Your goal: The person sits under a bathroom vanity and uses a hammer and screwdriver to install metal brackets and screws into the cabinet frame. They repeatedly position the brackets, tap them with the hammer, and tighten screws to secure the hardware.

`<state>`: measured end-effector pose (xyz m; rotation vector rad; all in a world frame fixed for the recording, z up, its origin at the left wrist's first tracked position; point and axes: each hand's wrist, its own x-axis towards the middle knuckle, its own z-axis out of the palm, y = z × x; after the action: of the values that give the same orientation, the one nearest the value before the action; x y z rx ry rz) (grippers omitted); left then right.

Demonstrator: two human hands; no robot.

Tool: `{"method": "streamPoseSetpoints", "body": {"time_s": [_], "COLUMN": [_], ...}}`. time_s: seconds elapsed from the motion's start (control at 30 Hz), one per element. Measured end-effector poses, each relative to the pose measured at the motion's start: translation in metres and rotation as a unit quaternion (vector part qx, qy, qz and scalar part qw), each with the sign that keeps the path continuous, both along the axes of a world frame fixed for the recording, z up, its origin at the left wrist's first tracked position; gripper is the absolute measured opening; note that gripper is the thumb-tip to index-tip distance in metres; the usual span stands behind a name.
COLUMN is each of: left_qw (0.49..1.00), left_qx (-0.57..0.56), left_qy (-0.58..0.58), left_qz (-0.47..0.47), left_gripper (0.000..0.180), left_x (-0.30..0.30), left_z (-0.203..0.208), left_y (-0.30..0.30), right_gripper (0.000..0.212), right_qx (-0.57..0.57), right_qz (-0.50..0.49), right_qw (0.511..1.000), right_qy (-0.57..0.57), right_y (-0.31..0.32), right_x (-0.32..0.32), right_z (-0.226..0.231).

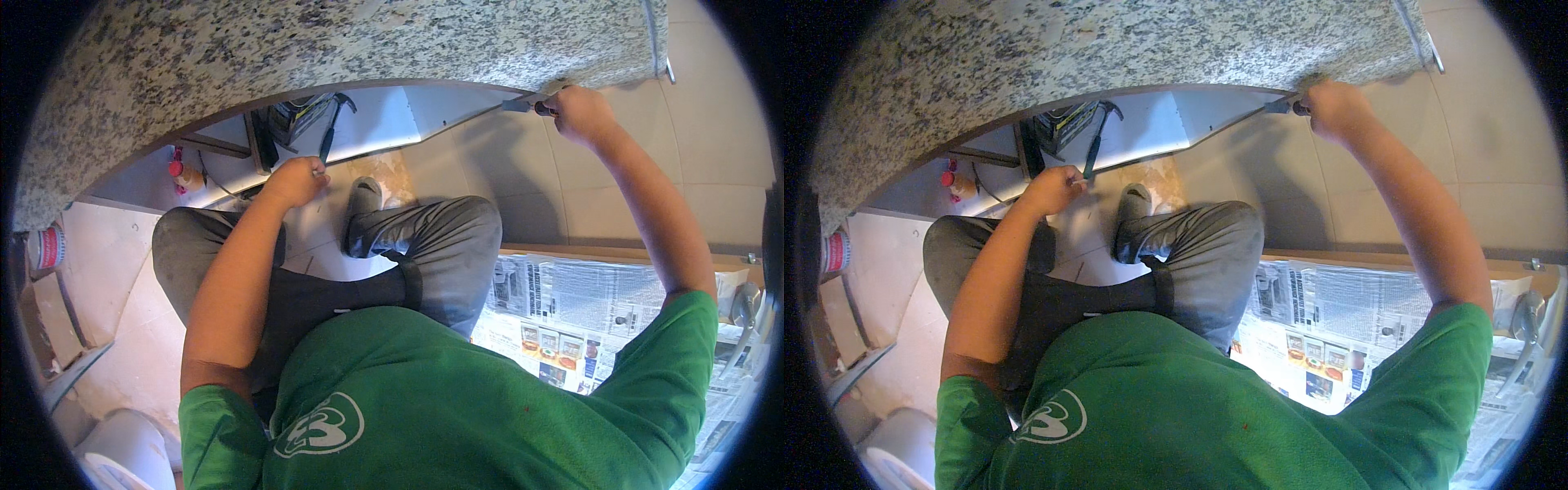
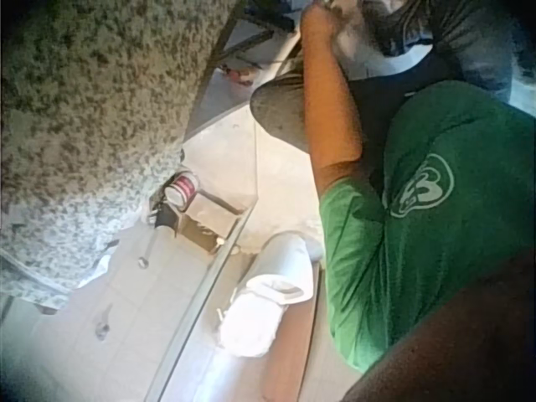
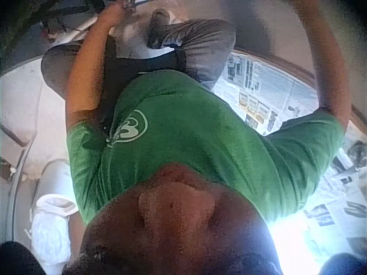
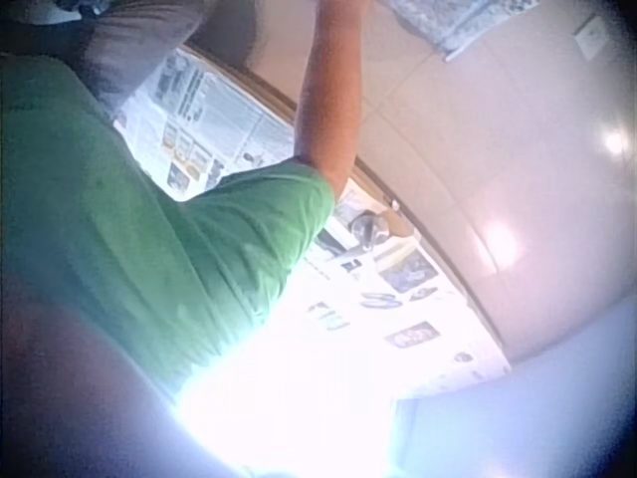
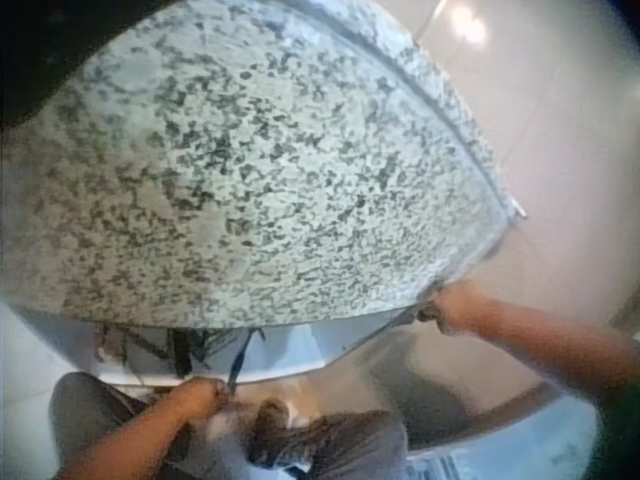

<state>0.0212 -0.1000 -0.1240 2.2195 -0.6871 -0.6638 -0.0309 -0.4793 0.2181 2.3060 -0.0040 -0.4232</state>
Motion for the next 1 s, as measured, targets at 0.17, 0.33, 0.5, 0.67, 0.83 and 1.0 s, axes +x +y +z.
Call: {"method": "streamPoseSetpoints", "body": {"time_s": [0.17,0.33,0.5,0.67,0.83,1.0], "left_qw": [1.000,1.000,0.998,0.995,0.998,0.999], "left_qx": [-0.008,-0.028,-0.058,-0.091,-0.057,-0.038], "left_qy": [-0.009,0.011,0.026,0.025,0.038,0.028], "left_qz": [0.000,0.007,0.019,0.018,0.013,0.008], "left_gripper": [0.027,0.022,0.021,0.021,0.020,0.022], "left_x": [0.000,-0.001,0.002,-0.002,0.000,-0.005], "left_z": [-0.002,-0.005,-0.011,-0.009,0.001,0.012], "left_y": [0.001,0.001,0.001,-0.003,0.001,-0.003], "right_gripper": [0.033,0.034,0.012,0.029,0.031,0.018], "right_qx": [0.000,0.010,0.022,0.024,0.016,0.031], "right_qz": [0.007,-0.007,0.003,0.030,-0.001,0.023], "right_qw": [1.000,1.000,0.999,0.999,1.000,0.998], "right_qy": [-0.011,-0.014,-0.036,-0.037,-0.021,-0.047], "right_y": [0.009,0.009,0.013,-0.004,0.010,-0.019], "right_x": [0.001,0.001,0.001,-0.006,0.000,-0.008], "right_z": [-0.005,-0.005,-0.004,-0.007,0.003,-0.014]}}
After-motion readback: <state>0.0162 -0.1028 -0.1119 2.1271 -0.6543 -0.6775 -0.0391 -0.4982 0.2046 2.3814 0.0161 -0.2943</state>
